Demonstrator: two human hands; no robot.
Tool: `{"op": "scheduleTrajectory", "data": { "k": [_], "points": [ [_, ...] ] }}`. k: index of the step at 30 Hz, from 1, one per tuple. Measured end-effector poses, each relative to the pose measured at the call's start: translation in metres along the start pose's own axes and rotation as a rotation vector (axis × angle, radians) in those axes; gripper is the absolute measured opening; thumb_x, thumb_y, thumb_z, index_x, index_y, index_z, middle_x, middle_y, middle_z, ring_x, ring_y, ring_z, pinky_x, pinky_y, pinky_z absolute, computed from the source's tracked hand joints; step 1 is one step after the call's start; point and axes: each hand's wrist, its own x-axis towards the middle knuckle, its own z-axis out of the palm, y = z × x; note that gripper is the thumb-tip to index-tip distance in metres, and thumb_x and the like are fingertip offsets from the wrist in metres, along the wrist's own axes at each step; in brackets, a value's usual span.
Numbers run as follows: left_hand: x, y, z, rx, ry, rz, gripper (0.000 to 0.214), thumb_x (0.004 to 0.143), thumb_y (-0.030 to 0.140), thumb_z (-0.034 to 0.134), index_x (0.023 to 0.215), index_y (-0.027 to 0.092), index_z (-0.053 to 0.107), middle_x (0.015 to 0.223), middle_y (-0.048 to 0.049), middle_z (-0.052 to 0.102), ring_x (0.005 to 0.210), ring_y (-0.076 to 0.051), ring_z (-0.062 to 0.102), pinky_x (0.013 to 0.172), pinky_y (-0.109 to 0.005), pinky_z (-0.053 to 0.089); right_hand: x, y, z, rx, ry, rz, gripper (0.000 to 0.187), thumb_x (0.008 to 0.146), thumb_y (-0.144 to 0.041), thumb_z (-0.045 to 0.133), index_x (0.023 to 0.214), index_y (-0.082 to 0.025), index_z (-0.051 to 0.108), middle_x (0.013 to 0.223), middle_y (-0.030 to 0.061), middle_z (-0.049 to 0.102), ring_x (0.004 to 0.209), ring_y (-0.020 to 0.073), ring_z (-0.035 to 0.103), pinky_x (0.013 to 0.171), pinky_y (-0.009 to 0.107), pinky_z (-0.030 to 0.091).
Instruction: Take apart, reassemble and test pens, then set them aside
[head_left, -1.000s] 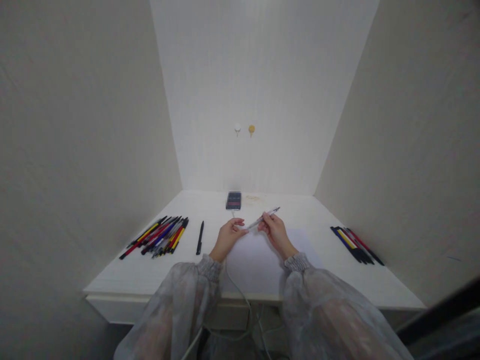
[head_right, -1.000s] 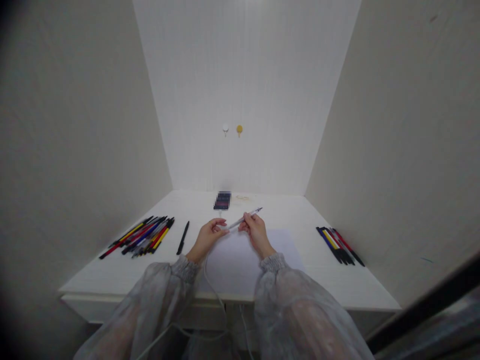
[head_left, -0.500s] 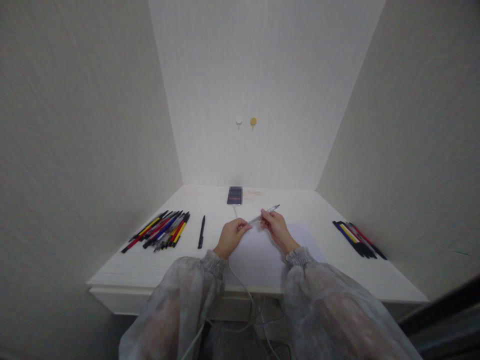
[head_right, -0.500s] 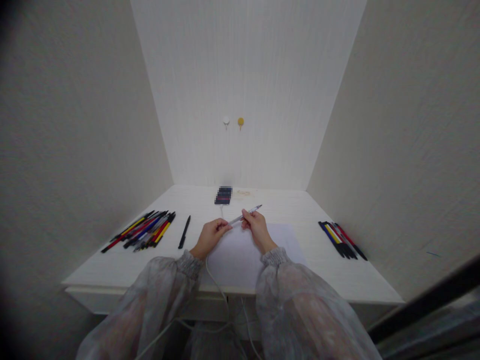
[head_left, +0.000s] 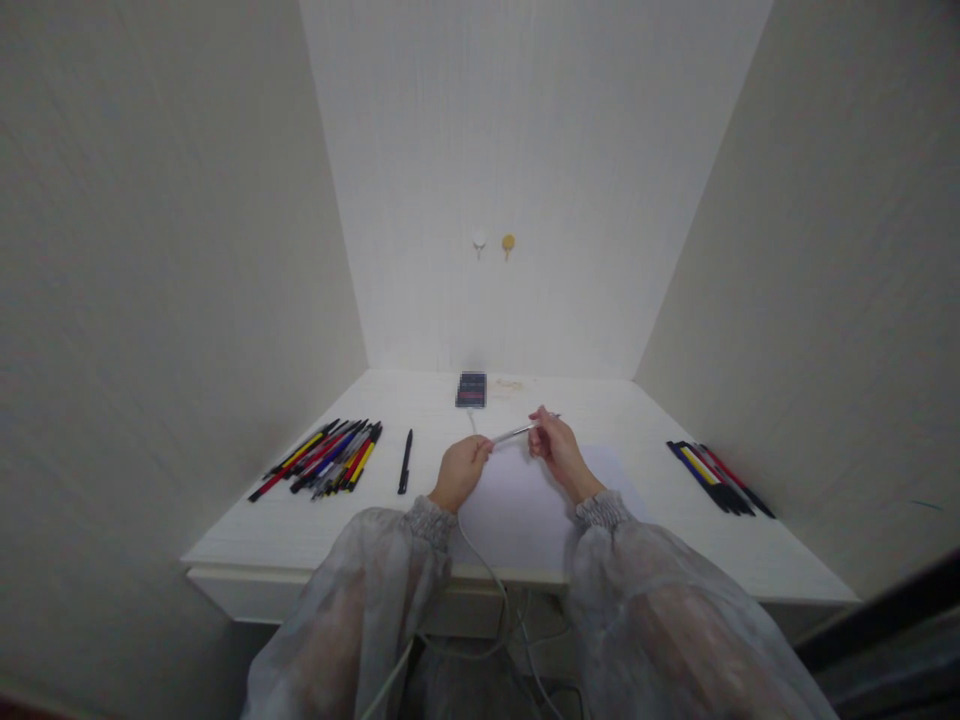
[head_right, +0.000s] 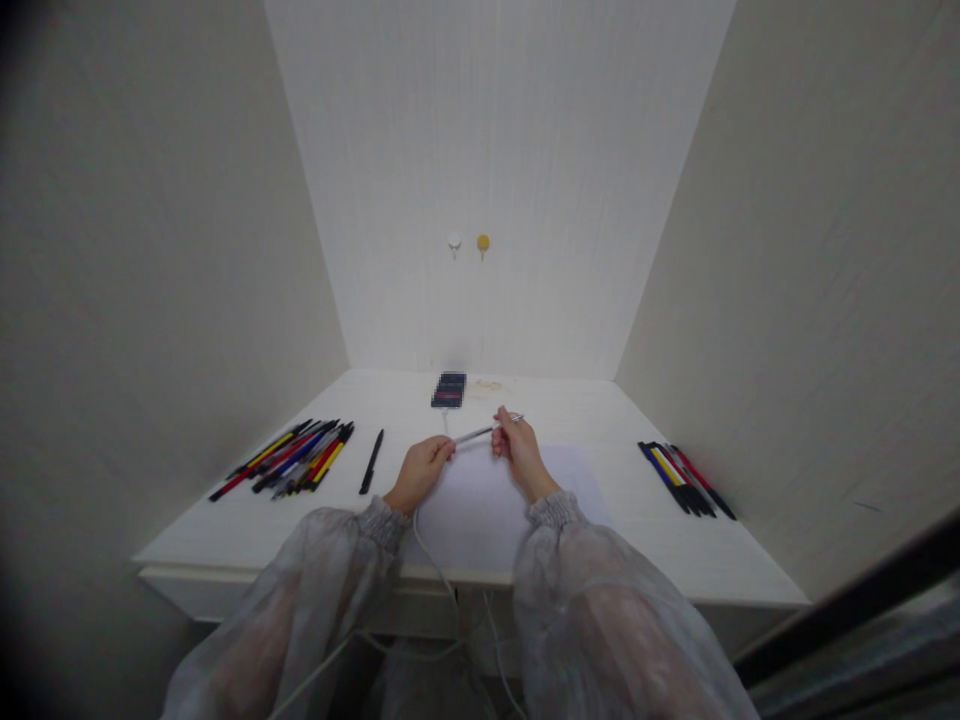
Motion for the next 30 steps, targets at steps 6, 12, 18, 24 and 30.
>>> {"op": "scheduleTrajectory", "data": {
  "k": [6, 12, 18, 24, 30],
  "points": [
    [0.0, -0.004, 0.0, -0.056, 0.05, -0.031, 0.03, 0.081, 0.034, 0.036, 0.072, 0.017, 0.059, 0.066, -0.0004, 0.059, 0.066, -0.013, 0.053, 0.065, -0.023, 0.038, 0.003, -0.008, -0.014, -0.076, 0.086, -0.031, 0.03, 0.057, -0.039, 0.068, 0.066, -0.017, 0.049, 0.047, -0.0044, 0.052, 0.04, 0.0071, 0.045, 0.038, 0.019, 0.035],
    [0.003, -0.011, 0.003, -0.108, 0.076, -0.046, 0.032, 0.08, 0.034, 0.035, 0.07, 0.016, 0.059, 0.065, -0.0002, 0.059, 0.066, -0.013, 0.053, 0.064, -0.023, 0.038, 0.0, -0.013, -0.018, -0.087, 0.028, 0.037, 0.03, 0.064, -0.044, 0.06, 0.076, -0.018, 0.052, 0.063, 0.0002, 0.06, 0.047, 0.0096, 0.053, 0.038, 0.02, 0.04],
    [0.004, -0.015, 0.006, -0.105, 0.09, -0.043, 0.032, 0.08, 0.035, 0.035, 0.071, 0.016, 0.059, 0.063, 0.0002, 0.058, 0.065, -0.012, 0.053, 0.065, -0.023, 0.038, 0.004, -0.008, -0.023, -0.194, 0.015, 0.017, 0.021, 0.057, -0.03, 0.067, 0.064, -0.015, 0.055, 0.056, -0.0005, 0.058, 0.046, 0.0075, 0.05, 0.042, 0.019, 0.04],
    [0.004, -0.017, 0.007, -0.1, 0.071, -0.041, 0.03, 0.08, 0.034, 0.036, 0.074, 0.017, 0.06, 0.065, -0.0005, 0.059, 0.066, -0.013, 0.053, 0.064, -0.024, 0.037, 0.005, -0.005, -0.023, -0.141, 0.067, 0.087, 0.02, 0.066, -0.035, 0.06, 0.075, -0.018, 0.055, 0.069, 0.0018, 0.061, 0.051, 0.0102, 0.054, 0.044, 0.023, 0.045],
    [0.005, -0.014, 0.005, -0.066, 0.068, -0.045, 0.03, 0.08, 0.033, 0.036, 0.073, 0.016, 0.06, 0.065, -0.0008, 0.059, 0.065, -0.013, 0.053, 0.063, -0.024, 0.037, 0.008, -0.003, -0.027, -0.089, 0.096, -0.008, 0.022, 0.055, -0.016, 0.069, 0.072, -0.016, 0.056, 0.072, 0.0007, 0.062, 0.062, 0.0091, 0.057, 0.053, 0.018, 0.047]
  ]
}}
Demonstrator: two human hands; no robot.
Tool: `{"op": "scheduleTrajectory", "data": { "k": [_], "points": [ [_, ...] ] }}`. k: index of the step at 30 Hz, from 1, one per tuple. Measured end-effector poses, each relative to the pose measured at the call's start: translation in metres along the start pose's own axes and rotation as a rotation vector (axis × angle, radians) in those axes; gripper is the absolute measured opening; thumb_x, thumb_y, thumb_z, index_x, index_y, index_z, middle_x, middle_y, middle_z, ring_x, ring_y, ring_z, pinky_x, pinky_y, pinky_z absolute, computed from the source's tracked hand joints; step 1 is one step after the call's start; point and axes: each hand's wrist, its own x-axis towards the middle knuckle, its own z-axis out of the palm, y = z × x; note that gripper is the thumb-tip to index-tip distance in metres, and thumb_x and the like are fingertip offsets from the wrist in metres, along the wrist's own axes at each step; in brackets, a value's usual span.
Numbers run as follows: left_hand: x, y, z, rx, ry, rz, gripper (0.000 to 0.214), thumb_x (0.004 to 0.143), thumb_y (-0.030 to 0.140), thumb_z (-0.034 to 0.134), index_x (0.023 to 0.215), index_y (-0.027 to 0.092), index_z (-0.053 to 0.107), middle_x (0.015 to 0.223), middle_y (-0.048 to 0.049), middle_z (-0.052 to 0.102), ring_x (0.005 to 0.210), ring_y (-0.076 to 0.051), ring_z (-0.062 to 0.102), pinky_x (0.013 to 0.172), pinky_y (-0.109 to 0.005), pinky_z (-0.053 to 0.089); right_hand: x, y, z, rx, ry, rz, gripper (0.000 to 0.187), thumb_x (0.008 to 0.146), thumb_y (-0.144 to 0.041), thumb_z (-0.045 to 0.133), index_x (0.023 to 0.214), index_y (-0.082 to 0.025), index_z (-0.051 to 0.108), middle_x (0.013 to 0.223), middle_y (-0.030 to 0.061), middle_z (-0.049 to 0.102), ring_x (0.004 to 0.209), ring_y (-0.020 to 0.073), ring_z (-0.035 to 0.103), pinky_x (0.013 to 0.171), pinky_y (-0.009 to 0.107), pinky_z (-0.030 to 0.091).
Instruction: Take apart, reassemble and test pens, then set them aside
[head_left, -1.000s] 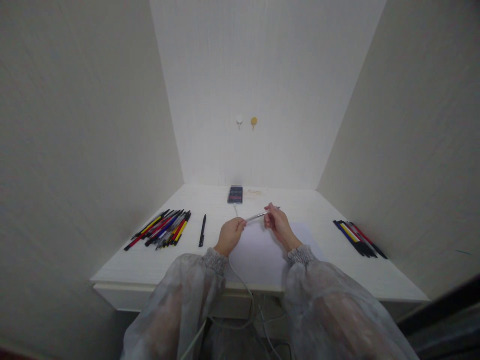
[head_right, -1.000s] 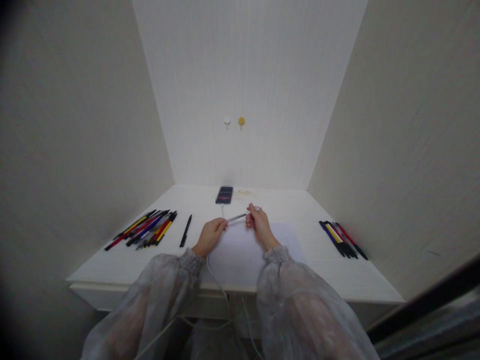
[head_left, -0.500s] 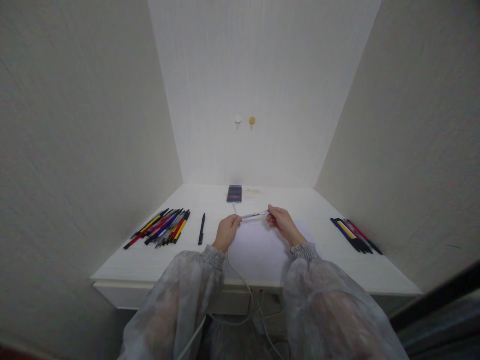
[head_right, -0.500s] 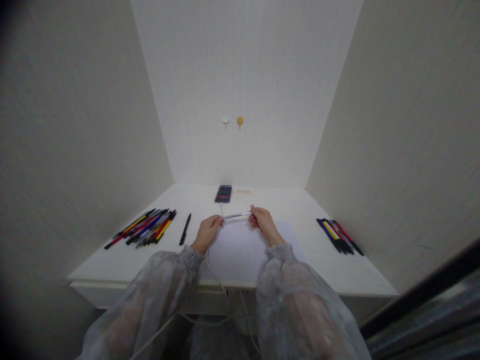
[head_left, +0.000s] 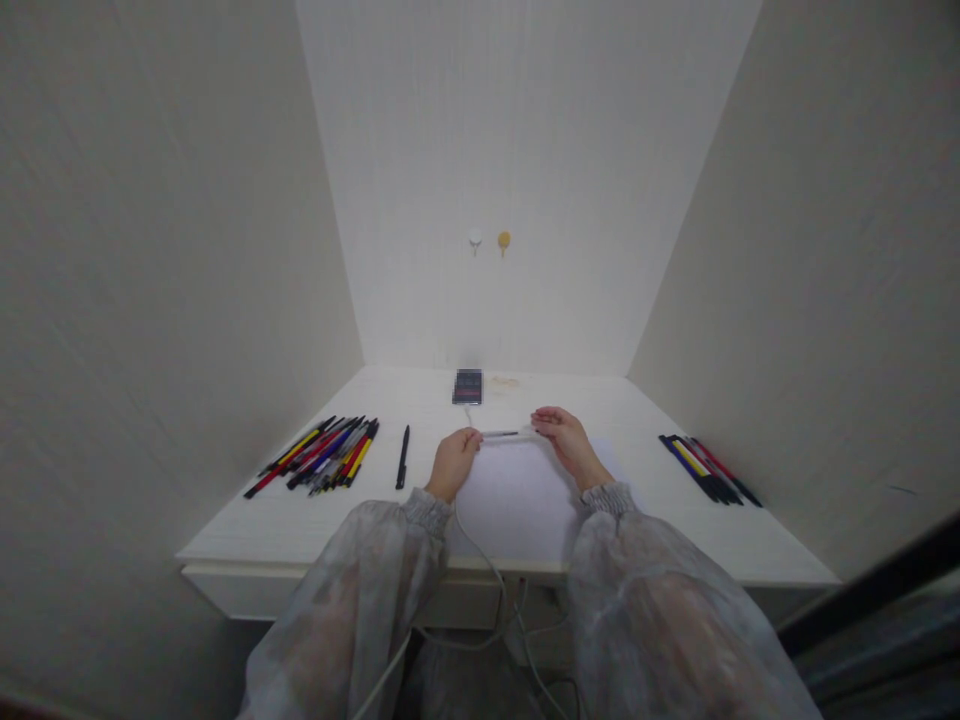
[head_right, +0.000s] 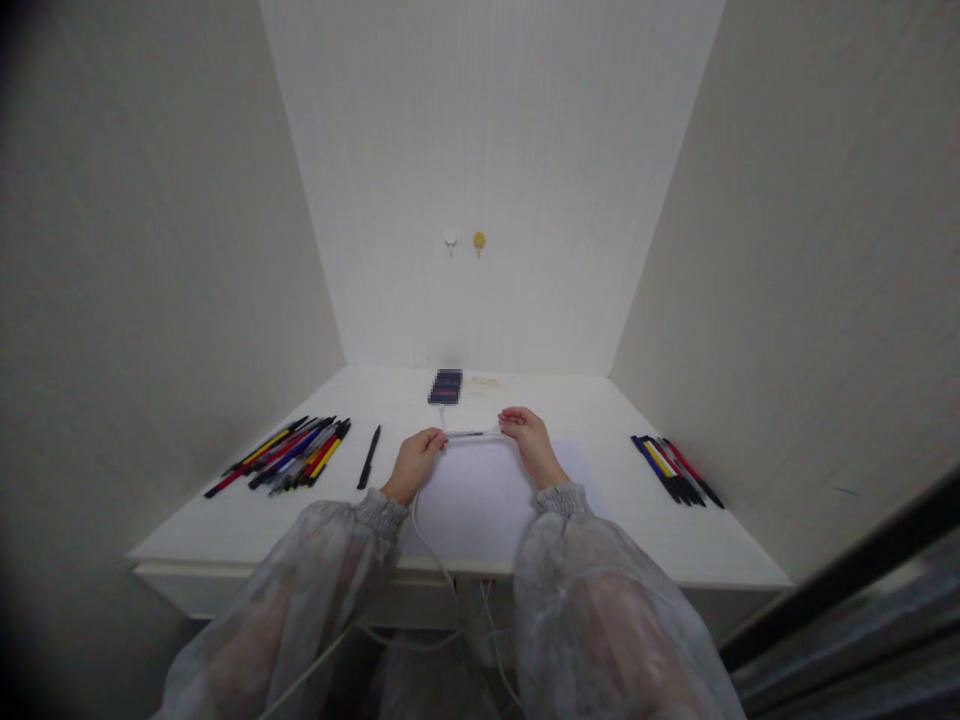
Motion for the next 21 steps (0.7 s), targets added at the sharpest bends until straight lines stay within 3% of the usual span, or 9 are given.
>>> {"op": "scheduleTrajectory", "data": {
  "k": [3, 6, 8, 12, 16, 18, 21],
  "points": [
    [0.0, 0.0005, -0.0006, 0.009, 0.014, 0.005, 0.031, 0.081, 0.034, 0.036, 0.072, 0.016, 0.06, 0.065, -0.0007, 0.059, 0.065, -0.013, 0.053, 0.063, -0.023, 0.036, -0.0006, -0.0001, 0.0001, 0.028, -0.013, 0.062, 0.022, 0.061, -0.024, 0.067, 0.079, -0.017, 0.055, 0.074, 0.0012, 0.062, 0.061, 0.0103, 0.058, 0.052, 0.021, 0.048],
    [0.0, 0.0, -0.0005, 0.005, 0.029, 0.024, 0.032, 0.081, 0.035, 0.035, 0.072, 0.016, 0.059, 0.064, -0.0006, 0.058, 0.064, -0.013, 0.052, 0.062, -0.023, 0.036, -0.0008, 0.002, 0.0004, -0.037, -0.061, 0.148, 0.02, 0.064, -0.03, 0.065, 0.068, -0.014, 0.054, 0.059, 0.002, 0.059, 0.048, 0.0099, 0.054, 0.043, 0.022, 0.044],
    [0.0, -0.0007, -0.0001, -0.005, 0.034, 0.031, 0.033, 0.081, 0.035, 0.035, 0.071, 0.016, 0.059, 0.063, -0.0005, 0.058, 0.064, -0.013, 0.052, 0.061, -0.023, 0.036, 0.0, 0.0037, -0.0002, -0.069, -0.073, 0.114, 0.018, 0.06, -0.025, 0.067, 0.065, -0.013, 0.055, 0.056, 0.0005, 0.058, 0.048, 0.0083, 0.053, 0.046, 0.02, 0.044],
    [0.0004, -0.0017, 0.0002, -0.026, 0.038, 0.027, 0.032, 0.081, 0.035, 0.036, 0.07, 0.016, 0.059, 0.063, -0.0003, 0.058, 0.063, -0.013, 0.053, 0.062, -0.023, 0.036, 0.0016, 0.0063, -0.0015, 0.01, -0.061, 0.009, 0.022, 0.056, -0.018, 0.069, 0.075, -0.016, 0.058, 0.072, -0.001, 0.062, 0.063, 0.0086, 0.058, 0.059, 0.02, 0.047],
    [0.0006, -0.0008, -0.0006, -0.03, 0.038, 0.014, 0.032, 0.08, 0.035, 0.036, 0.071, 0.016, 0.059, 0.062, -0.0001, 0.058, 0.063, -0.013, 0.053, 0.062, -0.023, 0.036, 0.0011, 0.0088, -0.0005, 0.042, -0.087, 0.189, 0.019, 0.068, -0.031, 0.061, 0.077, -0.015, 0.054, 0.067, 0.0021, 0.061, 0.051, 0.0111, 0.057, 0.046, 0.024, 0.048],
    [0.0007, -0.0002, -0.0008, -0.025, 0.038, 0.002, 0.031, 0.08, 0.035, 0.037, 0.071, 0.016, 0.06, 0.062, 0.0, 0.058, 0.063, -0.013, 0.053, 0.062, -0.023, 0.036, 0.0011, 0.0088, -0.0002, 0.014, -0.062, 0.212, 0.015, 0.069, -0.026, 0.059, 0.071, -0.013, 0.053, 0.059, 0.0022, 0.059, 0.043, 0.0094, 0.053, 0.04, 0.021, 0.045],
    [0.0008, -0.0005, -0.0006, -0.033, 0.043, -0.004, 0.03, 0.08, 0.034, 0.037, 0.072, 0.016, 0.06, 0.062, 0.0001, 0.058, 0.063, -0.013, 0.053, 0.062, -0.023, 0.036, 0.0023, 0.0072, -0.0013, 0.037, 0.021, 0.139, 0.011, 0.063, -0.012, 0.061, 0.069, -0.013, 0.052, 0.057, 0.0003, 0.059, 0.045, 0.0074, 0.054, 0.041, 0.017, 0.045]
  ]
}}
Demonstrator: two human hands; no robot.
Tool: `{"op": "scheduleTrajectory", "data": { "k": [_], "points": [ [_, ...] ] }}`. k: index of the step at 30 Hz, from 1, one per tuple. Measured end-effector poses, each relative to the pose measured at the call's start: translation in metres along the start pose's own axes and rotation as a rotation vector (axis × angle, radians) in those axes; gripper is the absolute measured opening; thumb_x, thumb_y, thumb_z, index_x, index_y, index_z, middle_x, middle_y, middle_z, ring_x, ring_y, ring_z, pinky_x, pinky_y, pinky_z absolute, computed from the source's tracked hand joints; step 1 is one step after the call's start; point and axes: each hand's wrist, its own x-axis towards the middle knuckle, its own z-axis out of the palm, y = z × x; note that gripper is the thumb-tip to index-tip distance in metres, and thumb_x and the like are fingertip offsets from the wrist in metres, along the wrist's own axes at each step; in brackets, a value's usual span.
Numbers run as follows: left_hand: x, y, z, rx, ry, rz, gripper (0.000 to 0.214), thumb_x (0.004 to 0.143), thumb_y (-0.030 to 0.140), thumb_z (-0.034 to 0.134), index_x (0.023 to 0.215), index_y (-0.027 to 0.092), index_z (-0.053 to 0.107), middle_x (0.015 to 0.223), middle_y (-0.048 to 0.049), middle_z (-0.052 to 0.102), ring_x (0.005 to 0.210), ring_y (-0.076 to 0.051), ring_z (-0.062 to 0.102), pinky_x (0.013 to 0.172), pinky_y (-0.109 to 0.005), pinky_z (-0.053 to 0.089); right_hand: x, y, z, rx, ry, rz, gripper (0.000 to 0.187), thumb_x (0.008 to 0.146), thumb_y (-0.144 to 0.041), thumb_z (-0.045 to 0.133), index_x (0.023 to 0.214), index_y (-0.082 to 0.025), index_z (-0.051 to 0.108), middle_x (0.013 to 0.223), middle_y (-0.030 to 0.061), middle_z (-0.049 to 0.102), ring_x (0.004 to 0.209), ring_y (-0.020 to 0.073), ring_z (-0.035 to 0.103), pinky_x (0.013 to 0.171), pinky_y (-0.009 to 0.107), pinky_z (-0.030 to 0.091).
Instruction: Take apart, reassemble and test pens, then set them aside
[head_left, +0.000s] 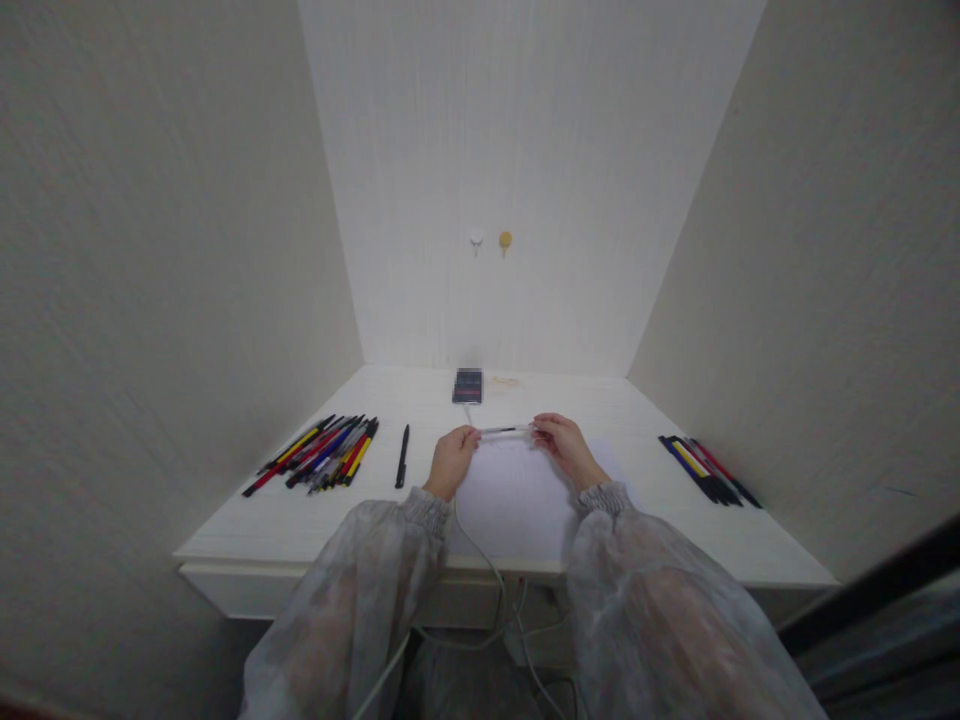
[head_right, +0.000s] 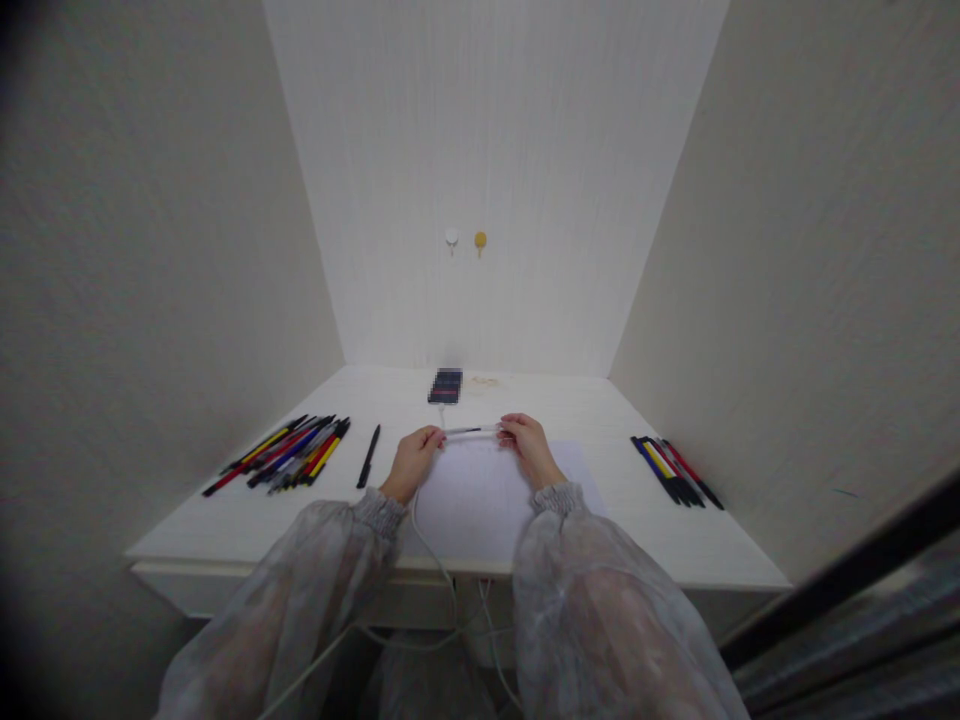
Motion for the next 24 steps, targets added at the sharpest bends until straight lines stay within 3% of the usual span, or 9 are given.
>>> {"op": "scheduleTrajectory", "data": {
  "k": [9, 14, 18, 20, 24],
  "points": [
    [0.0, 0.0, 0.0, -0.011, 0.017, 0.01, 0.031, 0.08, 0.035, 0.037, 0.068, 0.017, 0.059, 0.062, 0.0005, 0.058, 0.063, -0.013, 0.053, 0.063, -0.024, 0.036, 0.004, 0.004, 0.002, 0.168, 0.03, -0.082, 0.023, 0.058, -0.01, 0.063, 0.078, -0.017, 0.053, 0.062, -0.0012, 0.06, 0.054, 0.0091, 0.056, 0.05, 0.019, 0.049],
    [0.0, -0.001, 0.0, -0.053, 0.044, 0.006, 0.03, 0.08, 0.034, 0.037, 0.069, 0.017, 0.059, 0.063, 0.0006, 0.058, 0.064, -0.013, 0.053, 0.062, -0.023, 0.036, 0.013, 0.003, -0.009, 0.176, 0.34, -0.2, 0.016, 0.063, -0.02, 0.06, 0.073, -0.017, 0.048, 0.059, -0.0034, 0.055, 0.045, 0.0061, 0.049, 0.042, 0.017, 0.042],
    [0.0, -0.003, -0.001, -0.052, 0.064, 0.001, 0.029, 0.079, 0.034, 0.038, 0.068, 0.017, 0.059, 0.063, 0.0005, 0.058, 0.063, -0.013, 0.052, 0.061, -0.023, 0.036, 0.018, 0.004, -0.019, -0.002, 0.551, -0.295, 0.016, 0.071, -0.032, 0.047, 0.076, -0.017, 0.046, 0.057, -0.0047, 0.05, 0.045, 0.0057, 0.046, 0.042, 0.016, 0.039],
    [0.001, -0.004, -0.001, -0.061, 0.073, -0.012, 0.028, 0.078, 0.034, 0.04, 0.071, 0.016, 0.06, 0.064, 0.0001, 0.059, 0.063, -0.013, 0.052, 0.061, -0.023, 0.036, 0.018, 0.006, -0.019, -0.193, 0.525, -0.299, 0.021, 0.074, -0.032, 0.04, 0.083, -0.016, 0.048, 0.055, -0.0048, 0.048, 0.045, 0.0067, 0.046, 0.043, 0.017, 0.039],
    [0.001, -0.004, -0.002, -0.079, 0.091, -0.048, 0.027, 0.077, 0.034, 0.042, 0.077, 0.016, 0.061, 0.067, -0.001, 0.06, 0.064, -0.013, 0.052, 0.061, -0.023, 0.037, 0.014, 0.014, -0.01, -0.52, 0.256, -0.239, 0.02, 0.066, -0.029, 0.05, 0.077, -0.013, 0.057, 0.046, -0.0049, 0.047, 0.041, 0.0081, 0.044, 0.042, 0.019, 0.035]
  ]
}}
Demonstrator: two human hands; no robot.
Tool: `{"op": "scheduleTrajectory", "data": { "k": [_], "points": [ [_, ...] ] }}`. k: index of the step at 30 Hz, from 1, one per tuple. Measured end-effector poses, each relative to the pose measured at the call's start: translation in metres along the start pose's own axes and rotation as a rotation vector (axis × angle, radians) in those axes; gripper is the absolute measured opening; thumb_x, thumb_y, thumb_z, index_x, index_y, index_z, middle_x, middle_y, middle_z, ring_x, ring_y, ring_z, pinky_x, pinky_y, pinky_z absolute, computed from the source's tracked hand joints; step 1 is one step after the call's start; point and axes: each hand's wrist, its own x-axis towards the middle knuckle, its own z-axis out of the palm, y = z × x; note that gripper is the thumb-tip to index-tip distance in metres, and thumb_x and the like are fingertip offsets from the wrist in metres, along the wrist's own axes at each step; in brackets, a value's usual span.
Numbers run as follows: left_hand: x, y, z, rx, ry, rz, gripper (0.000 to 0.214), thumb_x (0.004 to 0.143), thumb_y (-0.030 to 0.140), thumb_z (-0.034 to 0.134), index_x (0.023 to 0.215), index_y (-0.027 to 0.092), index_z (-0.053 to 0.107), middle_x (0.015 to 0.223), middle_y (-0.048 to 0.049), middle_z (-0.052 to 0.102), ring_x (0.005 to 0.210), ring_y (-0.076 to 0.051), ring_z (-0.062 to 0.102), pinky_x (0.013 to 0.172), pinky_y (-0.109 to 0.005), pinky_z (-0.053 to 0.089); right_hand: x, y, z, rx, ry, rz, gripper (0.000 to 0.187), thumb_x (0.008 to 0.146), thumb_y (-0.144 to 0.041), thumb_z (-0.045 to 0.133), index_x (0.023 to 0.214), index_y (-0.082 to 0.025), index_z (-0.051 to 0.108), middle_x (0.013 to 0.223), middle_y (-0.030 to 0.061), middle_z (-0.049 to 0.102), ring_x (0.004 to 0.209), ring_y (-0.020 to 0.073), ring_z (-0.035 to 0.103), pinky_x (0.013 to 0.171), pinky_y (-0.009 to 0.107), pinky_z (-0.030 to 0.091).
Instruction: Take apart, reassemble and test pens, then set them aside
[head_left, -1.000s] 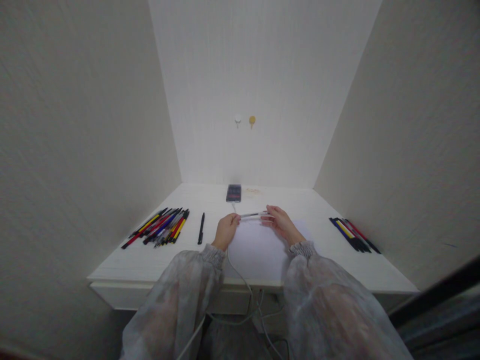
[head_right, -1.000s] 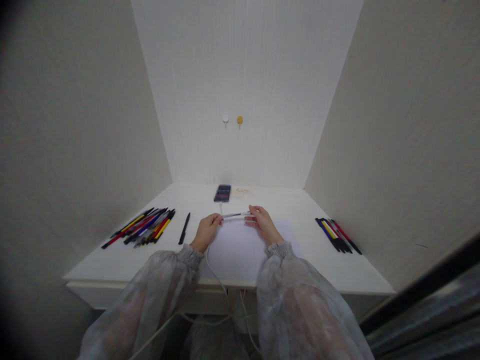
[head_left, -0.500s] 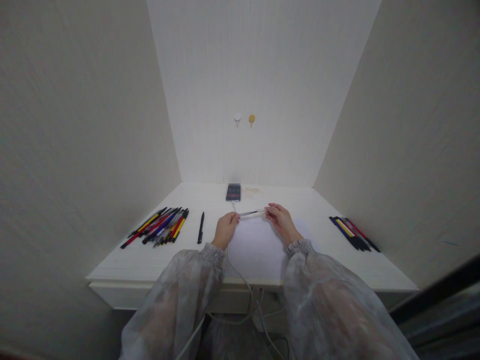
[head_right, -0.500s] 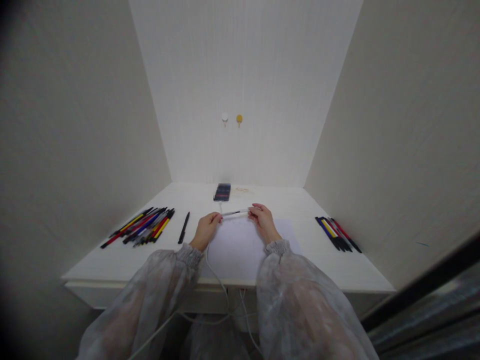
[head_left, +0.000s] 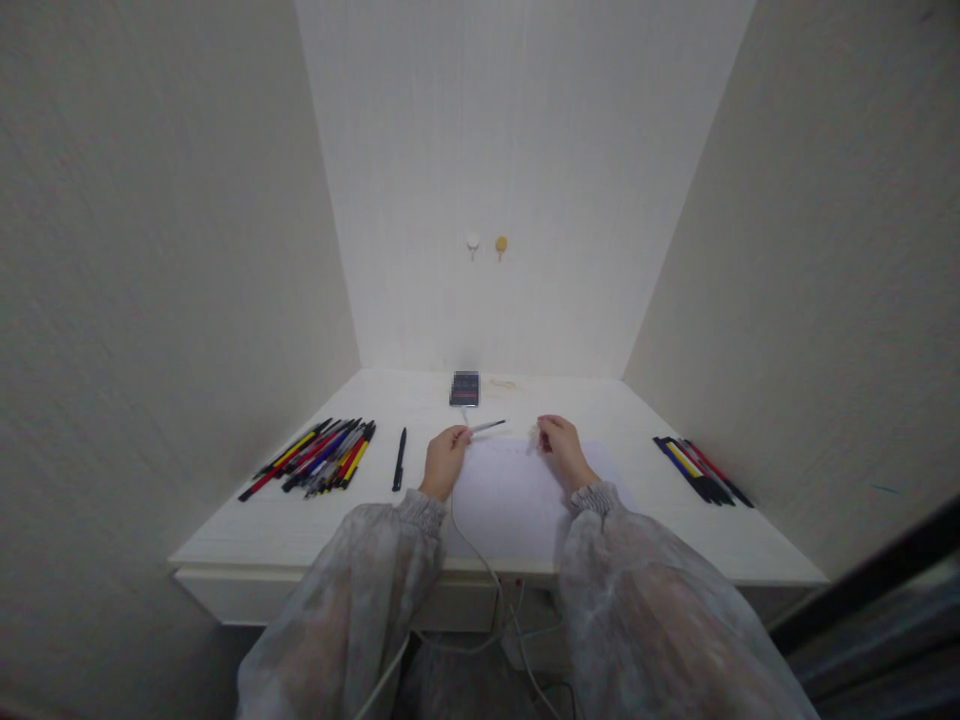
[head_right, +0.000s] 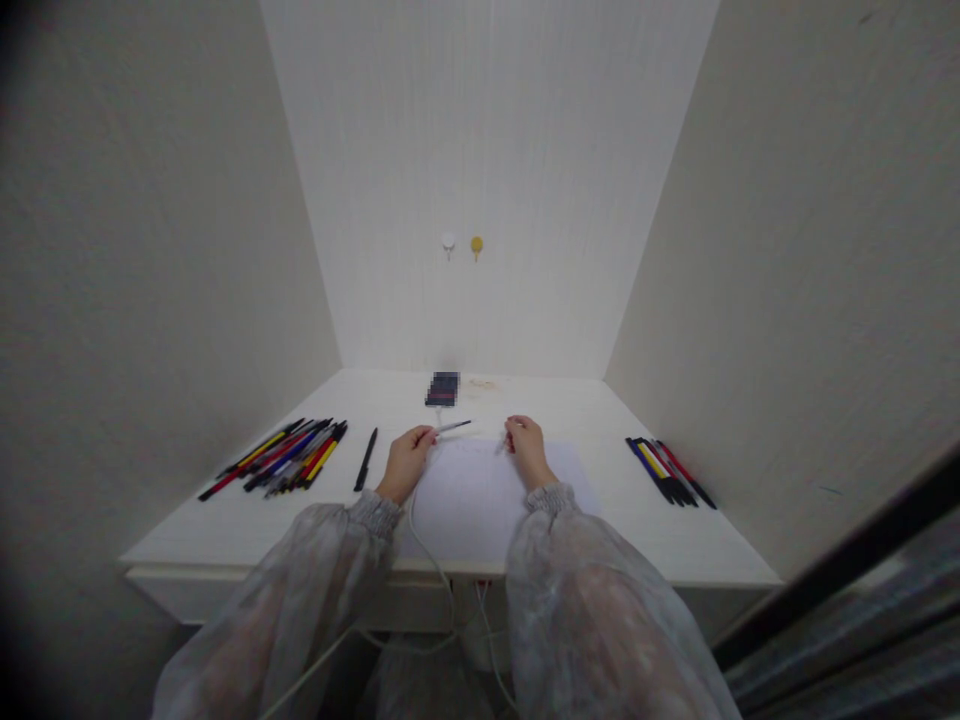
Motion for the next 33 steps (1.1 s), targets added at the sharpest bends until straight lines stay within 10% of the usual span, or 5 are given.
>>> {"op": "scheduleTrajectory", "data": {
  "k": [9, 33],
  "points": [
    [-0.001, 0.004, -0.001, -0.002, 0.019, -0.005, 0.031, 0.078, 0.038, 0.041, 0.076, 0.016, 0.061, 0.066, -0.0007, 0.059, 0.062, -0.013, 0.052, 0.059, -0.023, 0.037, -0.007, -0.003, 0.006, -0.291, -0.239, -0.237, 0.027, 0.06, -0.03, 0.058, 0.082, -0.014, 0.062, 0.05, -0.0058, 0.044, 0.048, 0.0085, 0.041, 0.047, 0.02, 0.029],
    [-0.002, 0.002, 0.0, 0.001, -0.004, -0.013, 0.03, 0.077, 0.038, 0.04, 0.069, 0.016, 0.059, 0.061, 0.0003, 0.057, 0.059, -0.012, 0.05, 0.057, -0.022, 0.036, -0.011, -0.028, -0.029, -1.063, -0.218, -0.044, 0.035, 0.068, -0.035, 0.057, 0.097, -0.015, 0.058, 0.097, 0.0151, 0.06, 0.09, 0.0258, 0.056, 0.066, 0.031, 0.039]
  ]
}}
